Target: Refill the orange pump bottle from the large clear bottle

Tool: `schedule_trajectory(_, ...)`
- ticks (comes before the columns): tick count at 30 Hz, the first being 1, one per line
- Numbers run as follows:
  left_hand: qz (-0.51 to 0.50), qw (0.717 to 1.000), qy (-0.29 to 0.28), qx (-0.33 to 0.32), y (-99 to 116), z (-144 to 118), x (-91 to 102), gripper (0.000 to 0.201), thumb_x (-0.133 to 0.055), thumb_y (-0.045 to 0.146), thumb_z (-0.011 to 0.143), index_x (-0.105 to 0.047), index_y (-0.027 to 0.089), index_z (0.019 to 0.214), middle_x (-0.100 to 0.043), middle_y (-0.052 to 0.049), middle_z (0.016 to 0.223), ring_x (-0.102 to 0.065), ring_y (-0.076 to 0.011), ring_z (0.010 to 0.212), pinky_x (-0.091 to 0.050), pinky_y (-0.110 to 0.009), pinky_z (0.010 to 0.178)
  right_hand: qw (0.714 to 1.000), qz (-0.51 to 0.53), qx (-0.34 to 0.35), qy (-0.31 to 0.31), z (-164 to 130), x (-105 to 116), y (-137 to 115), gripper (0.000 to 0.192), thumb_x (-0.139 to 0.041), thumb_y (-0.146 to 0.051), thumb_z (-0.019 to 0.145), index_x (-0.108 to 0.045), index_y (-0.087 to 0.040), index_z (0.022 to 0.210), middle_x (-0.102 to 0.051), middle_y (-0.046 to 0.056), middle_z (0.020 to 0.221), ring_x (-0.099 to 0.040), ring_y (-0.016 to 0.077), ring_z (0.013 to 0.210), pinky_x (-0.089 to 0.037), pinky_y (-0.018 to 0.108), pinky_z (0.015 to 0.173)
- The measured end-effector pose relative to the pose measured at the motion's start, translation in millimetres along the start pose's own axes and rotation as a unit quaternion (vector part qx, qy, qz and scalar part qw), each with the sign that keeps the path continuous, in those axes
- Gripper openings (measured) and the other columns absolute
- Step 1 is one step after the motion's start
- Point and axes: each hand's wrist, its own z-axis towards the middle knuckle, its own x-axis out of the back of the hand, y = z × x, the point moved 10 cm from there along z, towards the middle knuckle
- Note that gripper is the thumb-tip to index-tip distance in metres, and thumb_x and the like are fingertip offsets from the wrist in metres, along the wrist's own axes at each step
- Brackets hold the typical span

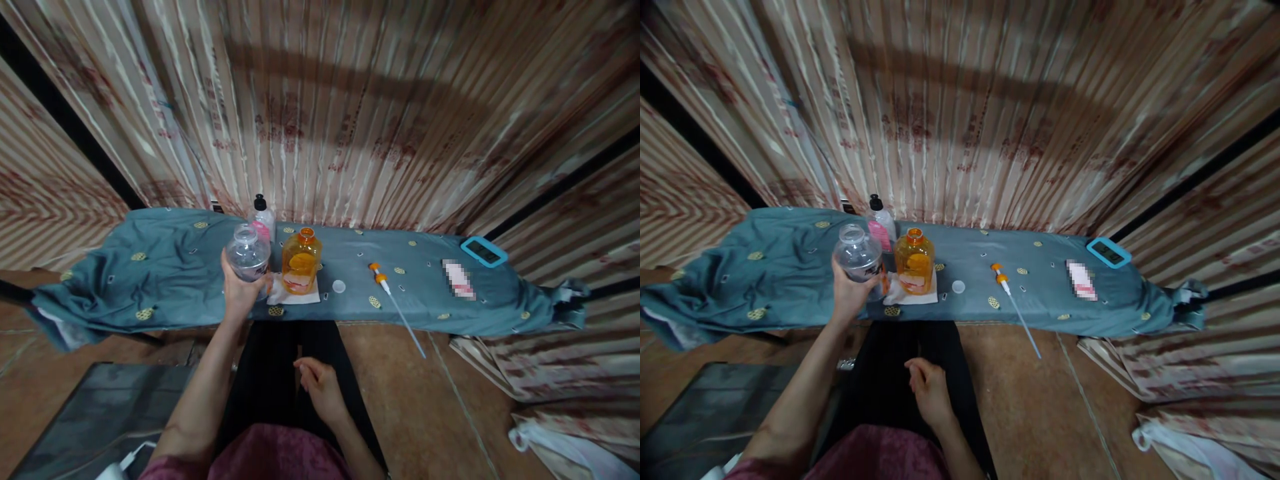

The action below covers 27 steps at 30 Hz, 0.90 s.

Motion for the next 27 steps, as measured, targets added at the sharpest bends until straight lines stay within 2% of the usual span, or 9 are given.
schedule_trajectory(6, 0.013, 1.0, 0.021, 0.013, 4, 1, 22.3, 0.094, -0.094, 0.033, 0.046, -0.058, 0.016, 0.132, -0.073, -0.015, 0.128, -0.072, -0.0345, 0.119, -0.055, -0.053, 0.112, 0.994, 0.101, -0.029, -0.043, 0, -23, 6, 0.049, -0.064, -0.067, 0.094, -0.071, -0.019, 0.094, -0.053, -0.009, 0.059, -0.045, 0.0082, 0.049, -0.038, 0.025, 0.052)
schedule_trajectory(9, 0.015, 0.999, 0.042, 0.007, 14, -7, 46.4, 0.086, -0.094, 0.039, 0.047, -0.064, 0.018, 0.124, -0.076, -0.013, 0.124, -0.073, -0.0343, 0.115, -0.056, -0.054, 0.11, 0.98, 0.183, -0.043, -0.058, 4, -31, -2, 0.053, -0.072, -0.07, 0.087, -0.072, -0.019, 0.101, -0.066, -0.006, 0.068, -0.053, 0.0089, 0.053, -0.043, 0.026, 0.056)
schedule_trajectory(11, 0.029, 0.999, 0.043, 0.004, 25, -17, 61.8, 0.076, -0.094, 0.044, 0.045, -0.068, 0.018, 0.112, -0.078, -0.013, 0.115, -0.074, -0.0371, 0.112, -0.058, -0.057, 0.107, 0.965, 0.248, -0.06, -0.06, 6, -36, -7, 0.059, -0.078, -0.071, 0.08, -0.072, -0.02, 0.11, -0.076, 0.0, 0.084, -0.064, 0.0116, 0.064, -0.049, 0.028, 0.064)
schedule_trajectory(14, 0.034, 0.999, -0.003, 0.02, 40, -40, 71.3, 0.058, -0.093, 0.045, 0.044, -0.071, 0.019, 0.091, -0.081, -0.011, 0.098, -0.077, -0.0368, 0.096, -0.063, -0.058, 0.098, 0.93, 0.35, -0.094, -0.067, 11, -45, -16, 0.067, -0.084, -0.07, 0.074, -0.068, -0.028, 0.123, -0.079, 0.004, 0.109, -0.075, 0.0177, 0.093, -0.054, 0.033, 0.081)
schedule_trajectory(18, -0.015, 0.993, -0.115, 0.035, 54, -81, 56.1, 0.044, -0.093, 0.044, 0.046, -0.075, 0.023, 0.08, -0.082, -0.007, 0.083, -0.078, -0.0344, 0.082, -0.065, -0.057, 0.095, 0.868, 0.461, -0.122, -0.14, 17, -58, -40, 0.085, -0.08, -0.086, 0.061, -0.065, -0.037, 0.129, -0.075, 0.003, 0.131, -0.076, 0.0275, 0.111, -0.057, 0.049, 0.093)
schedule_trajectory(22, -0.087, 0.958, -0.259, 0.085, 54, -130, 17.4, 0.047, -0.094, 0.045, 0.05, -0.081, 0.023, 0.09, -0.084, -0.012, 0.097, -0.08, -0.0371, 0.095, -0.066, -0.054, 0.096, 0.83, 0.508, -0.124, -0.191, 13, -51, -56, 0.101, -0.071, -0.1, 0.048, -0.073, -0.029, 0.12, -0.076, 0.012, 0.133, -0.073, 0.0379, 0.115, -0.055, 0.062, 0.094)
schedule_trajectory(24, -0.126, 0.942, -0.291, 0.113, 56, -147, 3.3, 0.05, -0.094, 0.044, 0.05, -0.082, 0.023, 0.093, -0.084, -0.011, 0.097, -0.081, -0.037, 0.094, -0.067, -0.054, 0.095, 0.824, 0.524, -0.122, -0.179, 7, -40, -52, 0.1, -0.072, -0.101, 0.043, -0.077, -0.029, 0.113, -0.081, 0.011, 0.121, -0.076, 0.0353, 0.102, -0.06, 0.055, 0.082)
schedule_trajectory(25, -0.144, 0.94, -0.283, 0.122, 59, -152, 0.4, 0.052, -0.095, 0.044, 0.047, -0.081, 0.023, 0.093, -0.084, -0.011, 0.095, -0.081, -0.0369, 0.092, -0.067, -0.054, 0.094, 0.821, 0.532, -0.121, -0.166, 4, -34, -47, 0.097, -0.074, -0.099, 0.041, -0.079, -0.029, 0.108, -0.083, 0.009, 0.112, -0.077, 0.0322, 0.091, -0.061, 0.048, 0.073)
schedule_trajectory(27, -0.17, 0.93, -0.301, 0.127, 68, -162, -9.5, 0.052, -0.094, 0.046, 0.048, -0.081, 0.022, 0.093, -0.084, -0.012, 0.095, -0.081, -0.0367, 0.091, -0.067, -0.053, 0.094, 0.815, 0.55, -0.119, -0.136, -2, -23, -37, 0.083, -0.082, -0.092, 0.041, -0.081, -0.03, 0.096, -0.084, 0.004, 0.091, -0.075, 0.0246, 0.071, -0.057, 0.034, 0.055)
